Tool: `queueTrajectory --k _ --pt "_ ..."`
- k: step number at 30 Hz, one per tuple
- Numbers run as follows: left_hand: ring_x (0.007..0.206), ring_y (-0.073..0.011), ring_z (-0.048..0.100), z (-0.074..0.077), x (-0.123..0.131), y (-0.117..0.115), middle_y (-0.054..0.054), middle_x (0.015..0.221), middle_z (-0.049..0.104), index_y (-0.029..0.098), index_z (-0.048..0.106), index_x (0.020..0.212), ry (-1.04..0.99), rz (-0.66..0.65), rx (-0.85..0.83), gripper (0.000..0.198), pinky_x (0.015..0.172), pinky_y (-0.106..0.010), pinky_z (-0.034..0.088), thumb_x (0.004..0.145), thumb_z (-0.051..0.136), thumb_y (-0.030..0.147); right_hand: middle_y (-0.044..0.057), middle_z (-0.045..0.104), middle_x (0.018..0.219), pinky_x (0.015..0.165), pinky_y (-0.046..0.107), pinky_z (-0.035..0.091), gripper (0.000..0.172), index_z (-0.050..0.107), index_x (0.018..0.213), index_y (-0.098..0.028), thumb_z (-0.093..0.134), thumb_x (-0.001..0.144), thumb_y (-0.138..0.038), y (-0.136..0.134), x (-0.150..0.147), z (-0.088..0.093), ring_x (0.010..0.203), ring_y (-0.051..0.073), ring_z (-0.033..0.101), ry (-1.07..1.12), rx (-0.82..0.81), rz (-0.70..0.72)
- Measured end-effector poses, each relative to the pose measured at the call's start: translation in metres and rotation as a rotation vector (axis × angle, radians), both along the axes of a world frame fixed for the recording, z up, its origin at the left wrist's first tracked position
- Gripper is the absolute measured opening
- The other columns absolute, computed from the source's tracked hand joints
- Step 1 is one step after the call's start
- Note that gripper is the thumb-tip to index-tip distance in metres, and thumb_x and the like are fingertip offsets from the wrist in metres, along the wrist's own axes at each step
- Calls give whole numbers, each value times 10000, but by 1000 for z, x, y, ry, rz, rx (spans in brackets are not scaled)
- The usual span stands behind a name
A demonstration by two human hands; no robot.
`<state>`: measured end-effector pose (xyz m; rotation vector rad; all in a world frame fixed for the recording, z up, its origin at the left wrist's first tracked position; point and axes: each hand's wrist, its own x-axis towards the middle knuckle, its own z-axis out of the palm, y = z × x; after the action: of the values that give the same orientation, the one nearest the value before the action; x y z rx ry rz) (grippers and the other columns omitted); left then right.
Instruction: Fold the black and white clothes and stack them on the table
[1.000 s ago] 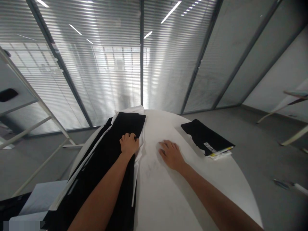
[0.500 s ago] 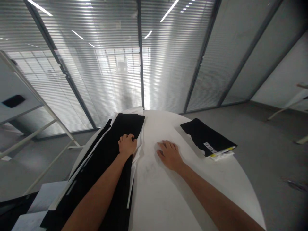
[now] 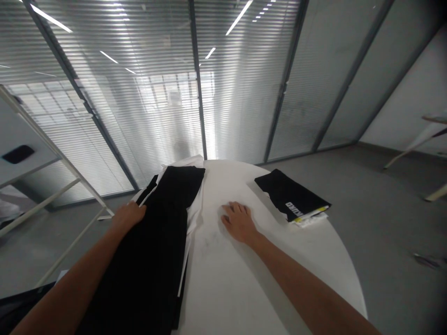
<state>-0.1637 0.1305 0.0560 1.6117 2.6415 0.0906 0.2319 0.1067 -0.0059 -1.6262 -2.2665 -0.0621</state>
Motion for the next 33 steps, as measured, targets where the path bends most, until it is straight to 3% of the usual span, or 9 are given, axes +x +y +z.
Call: queueTrajectory --k 4,8,13,16,19,22,25,28,33 --pt "976 -330 652 1 -10 -11 -208 1053 682 107 672 915 -12 -208 -217 402 799 -386 494 836 382 374 120 511 1329 1029 448 242 410 540 1298 -255 395 943 -400 -3 -1 2 1224 270 417 -1 3 6" --pt "1009 -285 644 7 -6 -18 -142 1085 682 154 647 1009 23 -292 -173 338 863 -364 477 824 406 303 127 507 1339 1028 454 238 414 531 1310 -253 387 947 -393 -6 -1 4 1240 276 405 -19 -5 11" --pt "1042 -303 630 22 4 -23 -145 1083 676 148 633 1071 -10 -315 -91 367 904 -395 469 857 378 302 130 503 1337 1021 449 245 417 531 1309 -246 378 950 -393 -7 -2 4 1238 275 407 -28 0 12" --pt "881 -298 679 34 13 -31 -148 1014 689 148 587 1180 -95 -302 -107 435 750 -396 531 886 344 358 129 504 1330 1015 446 254 413 534 1304 -246 379 949 -390 -6 -2 3 1238 273 405 -24 -1 15" --pt "655 -273 681 39 20 -45 -129 934 706 187 440 1367 -215 -256 -241 553 565 -377 533 874 379 432 128 508 1323 1021 448 249 409 536 1301 -246 383 949 -385 -5 -2 2 1237 270 407 -18 4 14" --pt "806 -310 690 39 26 -61 -146 1003 705 214 429 1399 -58 -304 -274 593 680 -413 536 834 482 385 127 507 1326 1031 445 240 410 533 1305 -245 390 947 -385 -5 -3 0 1240 267 405 -19 11 13" --pt "977 -346 657 40 31 -74 -139 1080 693 279 483 1374 113 -357 -233 534 808 -471 498 840 465 286 128 505 1333 1034 446 238 410 535 1304 -246 391 947 -390 -5 -3 0 1239 268 407 -22 6 10" --pt "969 -351 657 42 34 -79 -143 1101 680 314 454 1402 133 -348 -215 549 804 -505 487 867 382 212 127 506 1332 1032 447 243 408 539 1298 -248 391 947 -394 -5 -3 0 1231 269 416 -16 12 10" --pt "1039 -342 623 35 27 -71 -169 1156 637 228 662 1161 116 -366 -169 402 853 -469 478 862 396 265 124 499 1343 1031 446 246 413 532 1306 -249 387 949 -395 -5 -3 0 1238 266 412 -21 11 18"
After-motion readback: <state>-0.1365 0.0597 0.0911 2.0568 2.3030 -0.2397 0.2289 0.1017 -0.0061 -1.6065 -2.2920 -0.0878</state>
